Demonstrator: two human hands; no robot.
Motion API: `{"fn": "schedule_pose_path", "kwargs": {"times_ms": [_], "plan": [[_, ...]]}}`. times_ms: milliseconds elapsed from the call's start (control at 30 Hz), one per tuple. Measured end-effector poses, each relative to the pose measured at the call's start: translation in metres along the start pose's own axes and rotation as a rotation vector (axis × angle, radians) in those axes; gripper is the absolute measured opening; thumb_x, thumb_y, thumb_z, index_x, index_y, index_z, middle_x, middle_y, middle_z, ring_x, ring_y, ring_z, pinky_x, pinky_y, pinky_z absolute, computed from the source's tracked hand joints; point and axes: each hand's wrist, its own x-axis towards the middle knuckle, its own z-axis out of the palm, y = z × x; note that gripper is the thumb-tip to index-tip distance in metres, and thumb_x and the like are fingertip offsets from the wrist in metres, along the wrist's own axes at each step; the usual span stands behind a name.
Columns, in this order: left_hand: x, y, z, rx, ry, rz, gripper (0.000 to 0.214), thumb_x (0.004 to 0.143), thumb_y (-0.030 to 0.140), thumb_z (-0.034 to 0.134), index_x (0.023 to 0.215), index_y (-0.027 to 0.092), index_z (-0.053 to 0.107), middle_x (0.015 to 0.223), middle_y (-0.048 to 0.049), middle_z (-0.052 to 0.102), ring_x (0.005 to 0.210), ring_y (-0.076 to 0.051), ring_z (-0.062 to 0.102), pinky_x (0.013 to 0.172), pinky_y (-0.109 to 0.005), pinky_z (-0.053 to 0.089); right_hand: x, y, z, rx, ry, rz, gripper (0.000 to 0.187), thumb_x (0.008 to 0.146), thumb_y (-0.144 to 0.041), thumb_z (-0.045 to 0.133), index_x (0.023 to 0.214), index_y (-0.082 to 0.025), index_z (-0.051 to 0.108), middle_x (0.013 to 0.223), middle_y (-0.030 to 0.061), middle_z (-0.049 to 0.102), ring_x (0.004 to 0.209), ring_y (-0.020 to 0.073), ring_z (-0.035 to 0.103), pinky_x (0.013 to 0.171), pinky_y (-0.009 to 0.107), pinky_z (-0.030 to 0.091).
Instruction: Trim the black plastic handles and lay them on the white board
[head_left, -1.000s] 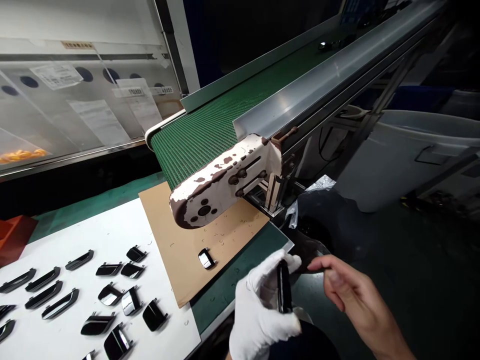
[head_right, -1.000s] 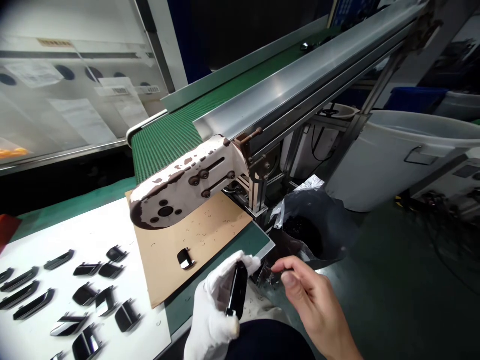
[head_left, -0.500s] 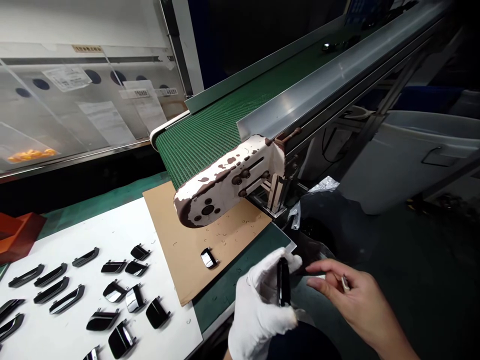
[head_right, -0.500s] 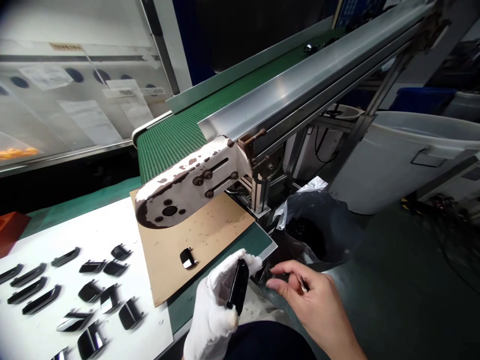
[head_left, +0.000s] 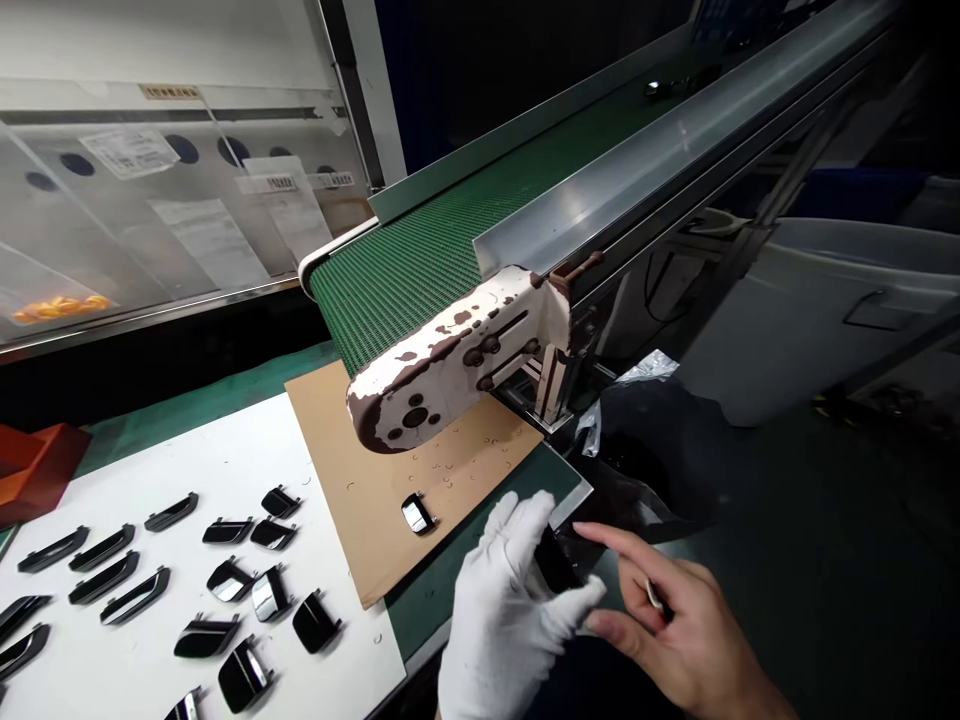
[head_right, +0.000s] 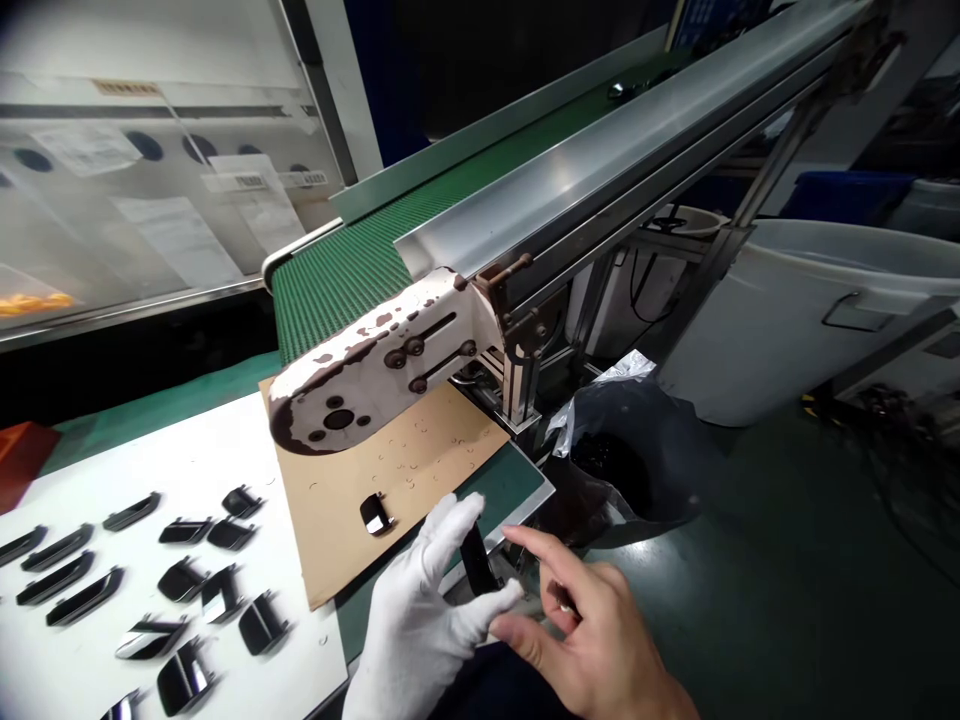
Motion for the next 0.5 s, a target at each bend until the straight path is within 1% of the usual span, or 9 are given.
{"fn": "schedule_pose_path", "kwargs": {"times_ms": [33,67,133,200,267,300,333,400,500], "plan": [[0.0,0.001,0.0,-0.003,-0.006,-0.002,0.072,0.073,0.029,0.083,0.136,0.028,0.048,0.13,-0.0066,0.062,0.126,-0.031,0.053,0.1,-0.048,0.052,0.0,-0.002,0.001,-0.004,0.02,-0.048,0.049,0.087,-0.052,0.06,0.13,-0.03,0.052,0.056,-0.01,0.029,0.041,0.0079,0.035,0.041,0.019,0.032],[0.001,0.001,0.0,-0.013,-0.017,-0.011,0.072,0.072,0.028,0.084,0.135,0.027,0.049,0.129,-0.0065,0.062,0.124,-0.031,0.054,0.1,-0.047,0.053,0.001,-0.003,0.002,-0.008,0.035,-0.086,0.051,0.087,-0.053,0.059,0.132,-0.029,0.053,0.056,-0.01,0.03,0.04,0.0075,0.035,0.039,0.018,0.032],[0.0,0.001,0.001,-0.049,-0.042,-0.035,0.07,0.071,0.026,0.084,0.133,0.026,0.051,0.128,-0.0063,0.063,0.123,-0.03,0.055,0.101,-0.047,0.052,0.002,-0.005,0.004,-0.028,0.049,-0.126,0.057,0.087,-0.056,0.058,0.13,-0.019,0.057,0.054,-0.0094,0.033,0.038,0.0074,0.037,0.038,0.018,0.035],[-0.001,0.0,0.002,-0.099,-0.055,-0.063,0.069,0.071,0.023,0.085,0.132,0.025,0.052,0.127,-0.0063,0.063,0.124,-0.03,0.055,0.103,-0.048,0.051,0.005,-0.008,0.006,-0.066,0.042,-0.15,0.063,0.087,-0.058,0.055,0.124,-0.008,0.063,0.052,-0.0079,0.038,0.037,0.0083,0.04,0.038,0.019,0.039],[-0.003,-0.002,0.003,-0.14,-0.057,-0.088,0.068,0.071,0.02,0.084,0.132,0.025,0.053,0.127,-0.0066,0.063,0.125,-0.03,0.053,0.105,-0.049,0.048,0.009,-0.01,0.007,-0.109,0.039,-0.181,0.066,0.089,-0.059,0.051,0.118,-0.002,0.066,0.049,-0.006,0.042,0.037,0.0094,0.044,0.038,0.02,0.042],[-0.003,-0.002,0.004,-0.151,-0.052,-0.097,0.068,0.071,0.02,0.084,0.132,0.024,0.053,0.127,-0.0069,0.062,0.125,-0.031,0.053,0.106,-0.049,0.048,0.011,-0.012,0.007,-0.127,0.046,-0.197,0.066,0.09,-0.059,0.049,0.116,-0.001,0.067,0.047,-0.0053,0.044,0.036,0.0096,0.045,0.038,0.02,0.043],[-0.003,-0.002,0.003,-0.151,-0.046,-0.101,0.067,0.071,0.02,0.083,0.131,0.024,0.054,0.127,-0.0075,0.063,0.125,-0.031,0.053,0.106,-0.049,0.047,0.012,-0.013,0.007,-0.139,0.059,-0.214,0.066,0.09,-0.06,0.048,0.114,-0.001,0.068,0.046,-0.005,0.044,0.035,0.0095,0.045,0.037,0.019,0.043],[-0.003,-0.001,0.001,-0.12,-0.039,-0.11,0.064,0.072,0.025,0.083,0.13,0.022,0.056,0.126,-0.0091,0.064,0.123,-0.032,0.055,0.105,-0.049,0.048,0.012,-0.015,0.007,-0.146,0.084,-0.227,0.064,0.089,-0.061,0.049,0.111,-0.005,0.071,0.044,-0.0048,0.044,0.034,0.0092,0.045,0.036,0.019,0.042],[-0.001,0.005,-0.002,-0.056,-0.065,-0.19,0.065,0.068,0.034,0.085,0.126,0.02,0.06,0.123,-0.011,0.066,0.121,-0.036,0.056,0.1,-0.052,0.051,0.006,-0.008,0.009,-0.106,0.051,-0.189,0.054,0.086,-0.059,0.057,0.116,-0.016,0.071,0.044,-0.0048,0.046,0.034,0.01,0.045,0.036,0.02,0.042]]}}
